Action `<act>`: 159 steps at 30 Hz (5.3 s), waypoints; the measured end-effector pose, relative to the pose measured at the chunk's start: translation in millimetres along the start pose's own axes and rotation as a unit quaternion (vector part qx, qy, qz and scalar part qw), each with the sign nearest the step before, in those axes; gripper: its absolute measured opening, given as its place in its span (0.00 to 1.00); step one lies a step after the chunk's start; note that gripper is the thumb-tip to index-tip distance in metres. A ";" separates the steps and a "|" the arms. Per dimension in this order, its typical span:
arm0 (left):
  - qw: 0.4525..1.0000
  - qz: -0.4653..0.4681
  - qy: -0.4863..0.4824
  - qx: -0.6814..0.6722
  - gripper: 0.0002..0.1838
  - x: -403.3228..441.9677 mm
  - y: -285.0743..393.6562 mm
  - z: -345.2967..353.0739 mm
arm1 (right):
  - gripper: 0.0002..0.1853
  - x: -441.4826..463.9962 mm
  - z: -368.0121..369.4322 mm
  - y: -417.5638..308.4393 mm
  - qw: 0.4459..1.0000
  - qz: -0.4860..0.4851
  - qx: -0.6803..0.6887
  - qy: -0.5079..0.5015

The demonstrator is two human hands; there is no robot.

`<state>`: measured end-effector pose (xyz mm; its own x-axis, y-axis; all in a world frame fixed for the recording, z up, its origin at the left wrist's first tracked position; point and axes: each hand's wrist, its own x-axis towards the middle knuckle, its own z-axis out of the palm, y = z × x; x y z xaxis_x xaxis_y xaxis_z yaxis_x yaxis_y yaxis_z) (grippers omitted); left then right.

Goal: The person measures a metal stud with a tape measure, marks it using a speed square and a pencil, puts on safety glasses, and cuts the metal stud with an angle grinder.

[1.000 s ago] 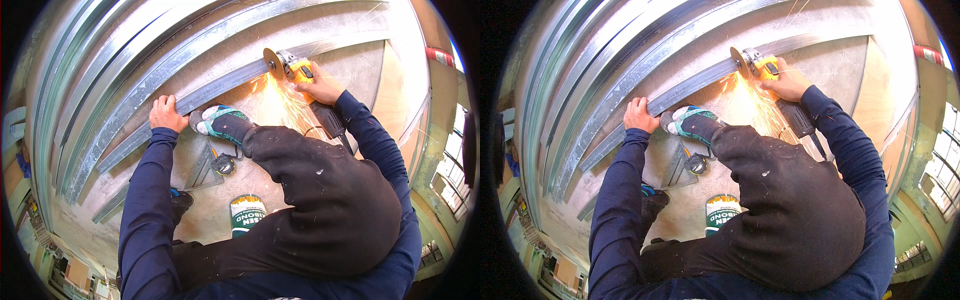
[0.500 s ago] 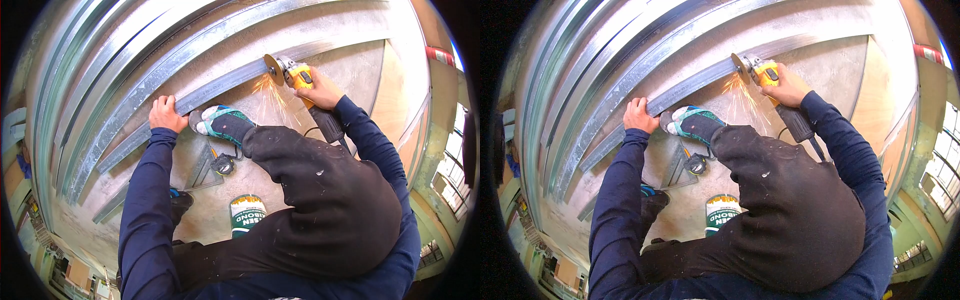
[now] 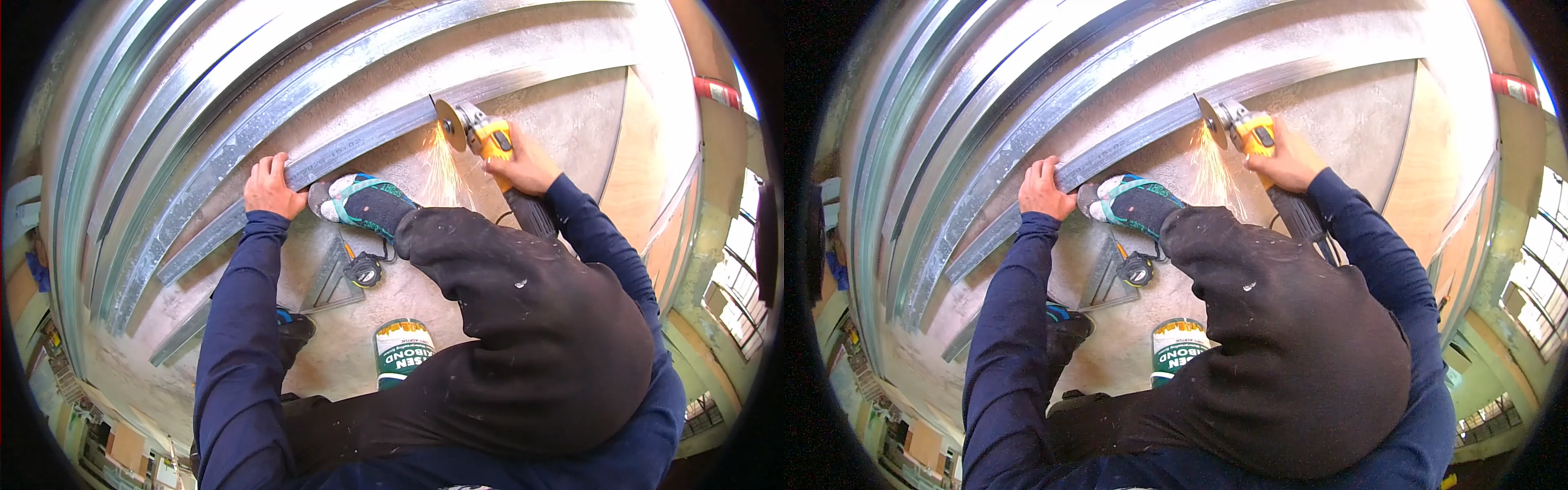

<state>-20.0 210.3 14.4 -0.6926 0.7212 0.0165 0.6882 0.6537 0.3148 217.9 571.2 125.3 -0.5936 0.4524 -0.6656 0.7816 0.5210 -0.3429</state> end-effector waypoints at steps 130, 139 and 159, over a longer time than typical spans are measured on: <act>0.903 -0.100 -0.414 0.060 0.38 -163.4 15.8 -391.2 | 0.22 139.0 -39.9 44.1 0.830 -0.166 -0.496 0.193; 0.931 -0.179 -0.312 -0.059 0.36 -170.5 41.8 -404.5 | 0.10 138.0 7.9 -74.3 0.801 -0.264 -0.525 0.113; 0.985 0.027 -0.060 -0.156 0.23 -163.8 43.2 -416.8 | 0.33 130.3 39.0 -122.4 0.845 -0.262 -0.453 0.108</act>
<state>33.0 24.8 420.8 -0.6125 0.7877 -0.0655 0.6105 0.5241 0.5937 52.3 538.2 54.6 -0.9104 0.0573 -0.4098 -0.0097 0.9871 0.1595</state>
